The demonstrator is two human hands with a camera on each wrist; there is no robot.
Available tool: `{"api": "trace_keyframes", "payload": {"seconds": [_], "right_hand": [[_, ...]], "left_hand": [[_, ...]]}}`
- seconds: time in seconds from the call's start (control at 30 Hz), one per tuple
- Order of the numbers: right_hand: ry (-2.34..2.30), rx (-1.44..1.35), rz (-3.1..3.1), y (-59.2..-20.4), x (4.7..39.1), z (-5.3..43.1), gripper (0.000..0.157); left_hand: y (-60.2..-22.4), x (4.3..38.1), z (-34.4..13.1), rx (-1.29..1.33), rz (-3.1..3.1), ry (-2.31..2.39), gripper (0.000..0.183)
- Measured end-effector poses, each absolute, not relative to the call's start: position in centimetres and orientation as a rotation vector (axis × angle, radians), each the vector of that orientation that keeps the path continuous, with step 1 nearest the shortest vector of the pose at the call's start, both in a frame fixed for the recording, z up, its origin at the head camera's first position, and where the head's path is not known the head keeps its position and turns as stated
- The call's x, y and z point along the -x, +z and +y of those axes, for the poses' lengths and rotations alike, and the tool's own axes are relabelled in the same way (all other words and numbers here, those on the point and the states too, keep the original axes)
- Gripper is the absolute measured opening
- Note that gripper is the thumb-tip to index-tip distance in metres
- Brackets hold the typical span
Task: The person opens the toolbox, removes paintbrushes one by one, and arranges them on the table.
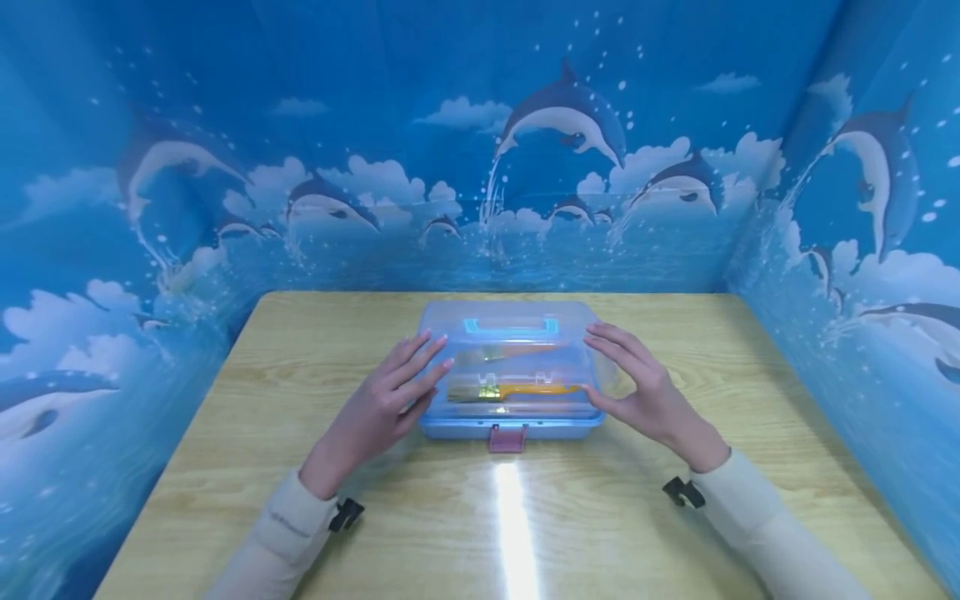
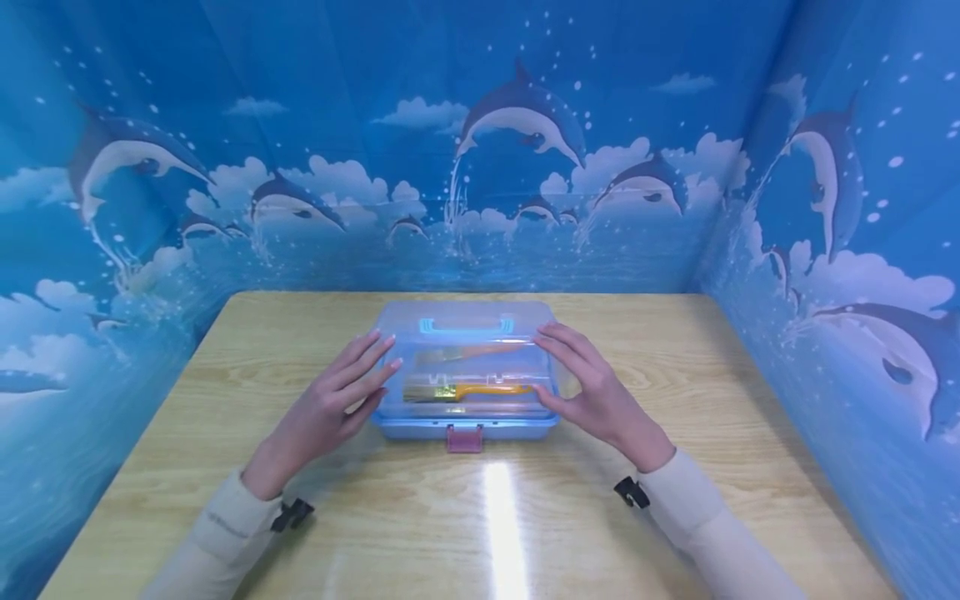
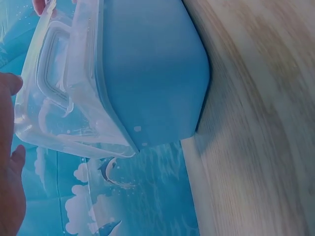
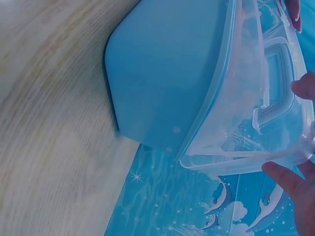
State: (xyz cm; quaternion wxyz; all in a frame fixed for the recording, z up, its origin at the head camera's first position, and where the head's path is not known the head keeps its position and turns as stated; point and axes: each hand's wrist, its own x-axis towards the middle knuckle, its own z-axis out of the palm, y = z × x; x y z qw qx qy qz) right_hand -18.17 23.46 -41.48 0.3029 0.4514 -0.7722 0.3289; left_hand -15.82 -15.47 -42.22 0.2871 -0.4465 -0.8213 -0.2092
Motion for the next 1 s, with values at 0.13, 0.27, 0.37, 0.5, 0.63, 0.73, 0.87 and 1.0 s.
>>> {"api": "trace_keyframes", "payload": {"seconds": [0.13,0.27,0.37,0.5,0.63,0.73,0.87,1.0], "right_hand": [[0.857,-1.192,-2.042,-41.6,18.4,23.6,0.055],[0.832,-1.191,-1.996,-41.4,19.0,23.6,0.054],[0.808,-1.188,-1.982,-41.2,19.5,23.6,0.053],[0.77,-1.171,-2.013,-40.9,20.1,24.0,0.054],[0.761,-1.148,-2.019,-40.5,20.8,24.2,0.053],[0.76,-1.139,-2.018,-40.3,21.2,24.2,0.052],[0.754,-1.128,-2.04,-40.2,21.5,24.1,0.054],[0.76,-1.11,-2.048,-40.0,22.0,23.9,0.055]], "left_hand": [[-42.3,15.3,-15.6,1.21,-2.167,-0.5,0.042],[-42.4,14.8,-15.8,1.221,-2.196,-0.46,0.039],[-42.6,14.5,-16.1,1.227,-2.205,-0.468,0.039],[-43.2,14.4,-16.3,1.241,-2.177,-0.504,0.037],[-43.3,14.2,-16.3,1.237,-2.18,-0.509,0.042],[-43.4,14.1,-16.4,1.225,-2.199,-0.492,0.04],[-43.6,13.8,-16.6,1.224,-2.222,-0.478,0.04],[-43.8,13.5,-16.9,1.232,-2.247,-0.476,0.041]]}}
